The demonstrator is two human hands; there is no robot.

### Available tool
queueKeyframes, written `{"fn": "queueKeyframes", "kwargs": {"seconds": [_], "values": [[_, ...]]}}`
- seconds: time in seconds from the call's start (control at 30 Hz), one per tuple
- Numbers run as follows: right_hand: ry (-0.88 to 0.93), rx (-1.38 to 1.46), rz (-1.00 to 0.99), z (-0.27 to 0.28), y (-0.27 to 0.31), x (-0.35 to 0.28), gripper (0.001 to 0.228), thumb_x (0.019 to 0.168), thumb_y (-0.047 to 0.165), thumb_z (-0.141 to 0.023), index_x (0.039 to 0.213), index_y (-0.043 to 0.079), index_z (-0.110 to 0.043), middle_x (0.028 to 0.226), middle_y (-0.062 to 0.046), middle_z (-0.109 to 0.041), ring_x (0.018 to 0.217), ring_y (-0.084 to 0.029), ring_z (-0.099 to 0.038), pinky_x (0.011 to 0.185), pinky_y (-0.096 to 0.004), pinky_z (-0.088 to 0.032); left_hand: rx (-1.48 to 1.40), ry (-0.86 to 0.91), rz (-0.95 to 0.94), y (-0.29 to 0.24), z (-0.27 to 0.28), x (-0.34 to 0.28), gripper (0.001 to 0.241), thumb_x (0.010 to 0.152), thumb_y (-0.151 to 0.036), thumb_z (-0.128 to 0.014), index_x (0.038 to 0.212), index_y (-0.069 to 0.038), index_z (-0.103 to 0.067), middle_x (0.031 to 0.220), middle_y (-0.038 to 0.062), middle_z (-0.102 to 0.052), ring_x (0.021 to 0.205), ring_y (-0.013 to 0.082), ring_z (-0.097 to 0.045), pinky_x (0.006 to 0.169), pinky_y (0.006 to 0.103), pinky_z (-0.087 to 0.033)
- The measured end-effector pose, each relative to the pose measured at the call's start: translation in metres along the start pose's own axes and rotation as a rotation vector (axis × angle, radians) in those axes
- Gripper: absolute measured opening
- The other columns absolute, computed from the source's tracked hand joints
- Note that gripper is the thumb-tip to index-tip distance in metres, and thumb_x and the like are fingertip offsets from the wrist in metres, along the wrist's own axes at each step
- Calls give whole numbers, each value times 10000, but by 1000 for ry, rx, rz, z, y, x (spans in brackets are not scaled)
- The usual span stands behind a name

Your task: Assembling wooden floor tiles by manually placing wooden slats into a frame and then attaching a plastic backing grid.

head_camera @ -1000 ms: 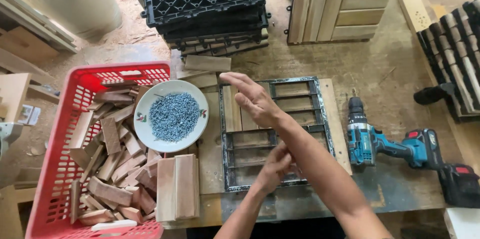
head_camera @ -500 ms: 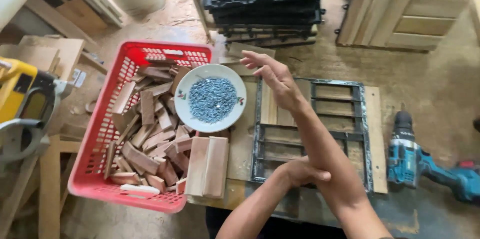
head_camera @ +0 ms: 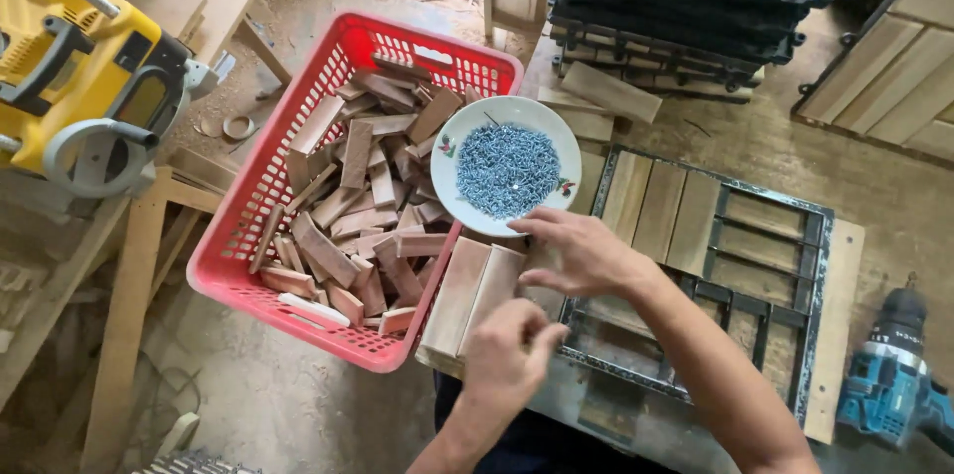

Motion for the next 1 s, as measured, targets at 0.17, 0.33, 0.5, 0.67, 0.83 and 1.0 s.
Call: {"fn": "queueKeyframes", "kwargs": {"seconds": [0.17, 0.33, 0.5, 0.67, 0.83, 1.0], "values": [[-129, 122, -220, -43, 3, -4, 794, 804, 611, -723, 1399, 105, -580, 1288, -88, -592, 1101, -295, -639, 885, -489, -562, 433, -313, 30, 53, 59, -2, 677, 814, -496, -756, 1307, -65, -582, 1296, 143, -589, 1201, 360, -500, 1002, 525, -430], [-315, 492, -167, -40, -3, -23, 572, 744, 427, -843, 1212, 129, -703, 1195, -81, -624, 1084, -263, -657, 909, -426, -550, 791, -122, -31, 63, 29, 0, 1325, 550, -809, -870, 1569, -116, -386, 1666, 184, -304, 1537, 375, -246, 1151, 615, -264], [-295, 1126, -54, -7, -9, -72, 112, 979, 136, -662, 1037, 42, -680, 803, -14, -639, 646, -87, -552, 579, -227, -487, 250, 40, -271, 0, 13, 2, 331, 813, -224, -828, 1068, -73, -682, 1447, 114, -618, 1478, 359, -405, 1207, 573, -216], [-485, 1260, 115, 0, -79, -126, 180, 1008, 211, -665, 1086, 57, -617, 859, -57, -667, 660, -117, -654, 618, -235, -578, 24, 198, 71, -18, -22, 23, 247, 880, -204, -729, 1122, -155, -727, 889, 9, -789, 740, 185, -720, 688, 315, -537], [-636, 1377, 156, -9, -155, -168, 268, 943, 224, -760, 1051, 32, -607, 985, -114, -676, 738, -188, -696, 659, -298, -628, -57, 126, -115, -29, -86, 65, 216, 848, -73, -725, 1060, -84, -764, 936, 41, -801, 818, 195, -733, 734, 333, -562], [-833, 1366, 164, -11, -193, -186, 341, 809, 154, -819, 1031, -36, -644, 1083, -227, -693, 862, -220, -736, 726, -336, -627, -198, -57, -148, -28, -111, 90, 247, 741, -32, -881, 947, -147, -808, 949, 69, -803, 968, 264, -767, 835, 346, -600]]}}
Point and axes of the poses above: each hand's wrist, its own x-axis towards the middle knuckle, its own z-axis out of the back of the hand, y = z × x, the point moved 6 cm from there along x, towards the middle knuckle
